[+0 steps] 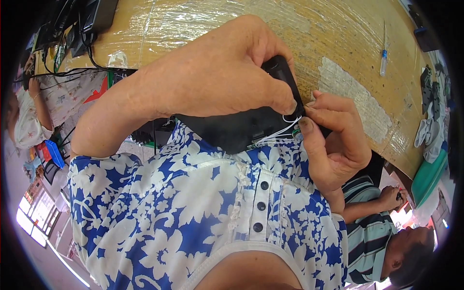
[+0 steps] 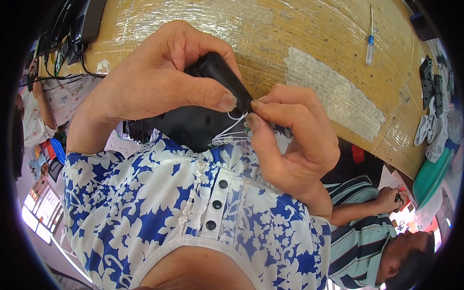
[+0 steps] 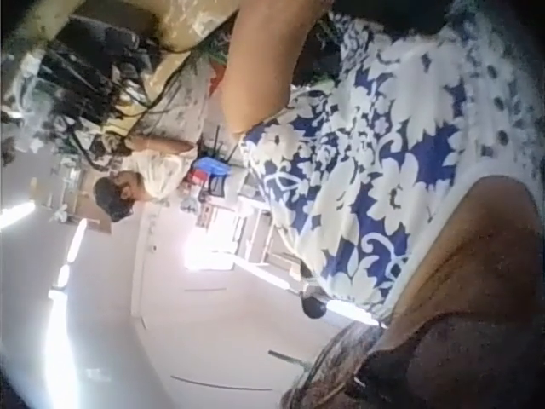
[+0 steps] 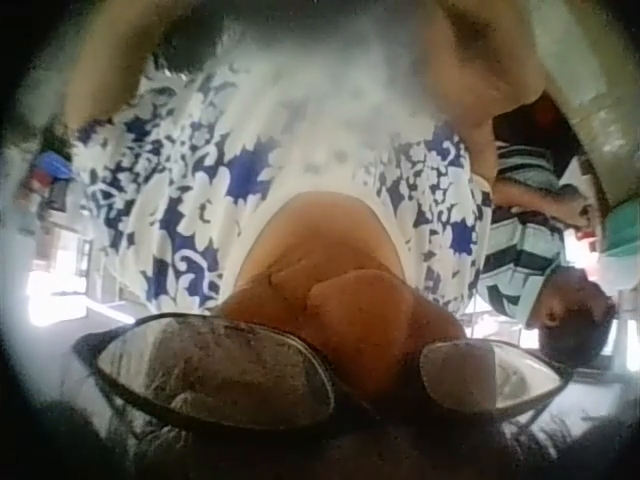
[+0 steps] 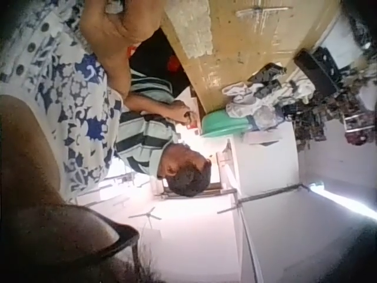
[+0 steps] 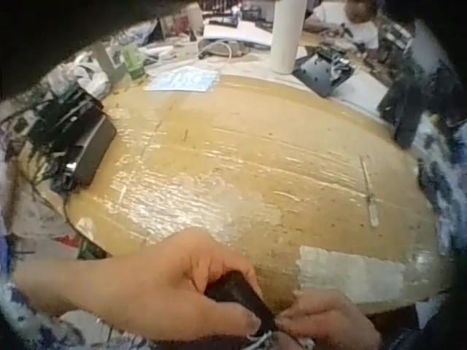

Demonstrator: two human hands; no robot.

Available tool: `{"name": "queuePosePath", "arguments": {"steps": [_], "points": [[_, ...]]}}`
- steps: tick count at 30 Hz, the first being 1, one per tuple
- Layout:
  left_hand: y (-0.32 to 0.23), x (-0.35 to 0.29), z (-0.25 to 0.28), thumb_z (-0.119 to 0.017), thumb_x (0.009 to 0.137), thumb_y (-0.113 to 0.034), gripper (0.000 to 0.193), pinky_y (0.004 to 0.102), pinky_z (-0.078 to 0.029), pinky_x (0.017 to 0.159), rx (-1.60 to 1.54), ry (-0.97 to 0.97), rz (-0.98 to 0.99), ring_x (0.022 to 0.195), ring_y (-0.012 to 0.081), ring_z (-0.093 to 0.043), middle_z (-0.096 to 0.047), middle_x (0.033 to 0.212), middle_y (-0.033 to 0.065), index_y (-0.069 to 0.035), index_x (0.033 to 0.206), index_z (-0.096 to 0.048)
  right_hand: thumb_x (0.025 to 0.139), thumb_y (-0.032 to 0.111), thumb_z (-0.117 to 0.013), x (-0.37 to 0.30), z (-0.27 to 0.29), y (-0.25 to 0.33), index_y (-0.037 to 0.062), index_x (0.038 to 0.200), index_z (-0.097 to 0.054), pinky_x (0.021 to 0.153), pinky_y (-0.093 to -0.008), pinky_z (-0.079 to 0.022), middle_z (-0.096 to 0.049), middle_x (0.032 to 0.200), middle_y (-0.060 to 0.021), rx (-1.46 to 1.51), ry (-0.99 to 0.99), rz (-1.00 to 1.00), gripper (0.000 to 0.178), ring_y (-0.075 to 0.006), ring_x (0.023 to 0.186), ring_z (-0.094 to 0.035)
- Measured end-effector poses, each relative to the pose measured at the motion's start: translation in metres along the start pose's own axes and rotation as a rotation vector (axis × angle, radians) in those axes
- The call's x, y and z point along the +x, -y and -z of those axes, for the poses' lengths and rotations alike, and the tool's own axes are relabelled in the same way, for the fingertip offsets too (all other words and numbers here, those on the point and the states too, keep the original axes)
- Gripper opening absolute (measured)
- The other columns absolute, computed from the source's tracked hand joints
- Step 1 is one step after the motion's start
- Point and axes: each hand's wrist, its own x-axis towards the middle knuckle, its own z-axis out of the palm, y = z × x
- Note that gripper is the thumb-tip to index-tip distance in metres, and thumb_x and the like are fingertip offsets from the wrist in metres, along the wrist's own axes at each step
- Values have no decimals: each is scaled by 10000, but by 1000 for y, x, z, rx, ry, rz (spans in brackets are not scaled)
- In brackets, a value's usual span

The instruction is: The person assembles small electronic components and wires into a plastic housing, securing them with a screwdriver.

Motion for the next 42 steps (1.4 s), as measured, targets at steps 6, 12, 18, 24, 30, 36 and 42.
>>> {"name": "queuePosePath", "arguments": {"steps": [6,12,18,24,30,36,42], "points": [[6,-1,-2,-751,799,-15,80,170,-422,589,30,-40,-41,661,19,-560,-646,728,-23,6,861,-705,656,-130,-721,1,-4,-1,-31,846,-687,832,-373,-540,-667,866,-137,-155,-18,115,217,-246,790,-660],[3,3,-5,-736,742,-17,106,177,-422,587,28,-65,-38,663,17,-556,-638,719,-27,0,839,-694,630,-120,-727,3,-4,0,-22,833,-689,856,-415,-548,-667,839,-130,-189,-36,141,228,-262,772,-663],[-1,5,-10,-725,692,-36,131,186,-419,581,87,-109,-155,652,17,-544,-625,703,-30,-3,806,-670,632,-107,-720,5,-1,7,-33,866,-708,864,-430,-542,-669,847,-148,-185,-38,174,245,-278,780,-661],[3,0,-10,-730,683,-46,123,188,-413,573,100,-201,-184,645,15,-541,-616,693,-36,-9,777,-661,658,-82,-696,5,3,9,-47,954,-728,903,-472,-523,-669,917,-166,-91,49,108,299,-287,824,-660],[3,-5,-7,-728,664,-44,115,191,-415,569,24,-160,-137,639,13,-542,-624,688,-34,-18,749,-655,660,-77,-698,6,-1,17,-49,985,-722,887,-468,-536,-661,946,-179,-279,79,269,327,-308,831,-650],[6,-12,-15,-731,658,-52,117,195,-421,560,151,-286,-283,644,17,-549,-622,679,-26,-29,735,-646,682,-74,-710,11,3,16,-70,990,-707,814,-383,-530,-655,962,-185,-156,144,181,308,-294,845,-645],[5,-19,-17,-735,639,-41,141,202,-414,537,190,-349,-327,620,18,-537,-611,677,-26,-38,735,-632,770,-68,-703,7,-2,10,-72,945,-691,778,-278,-475,-663,942,-146,297,68,-230,175,-198,854,-631]]}}
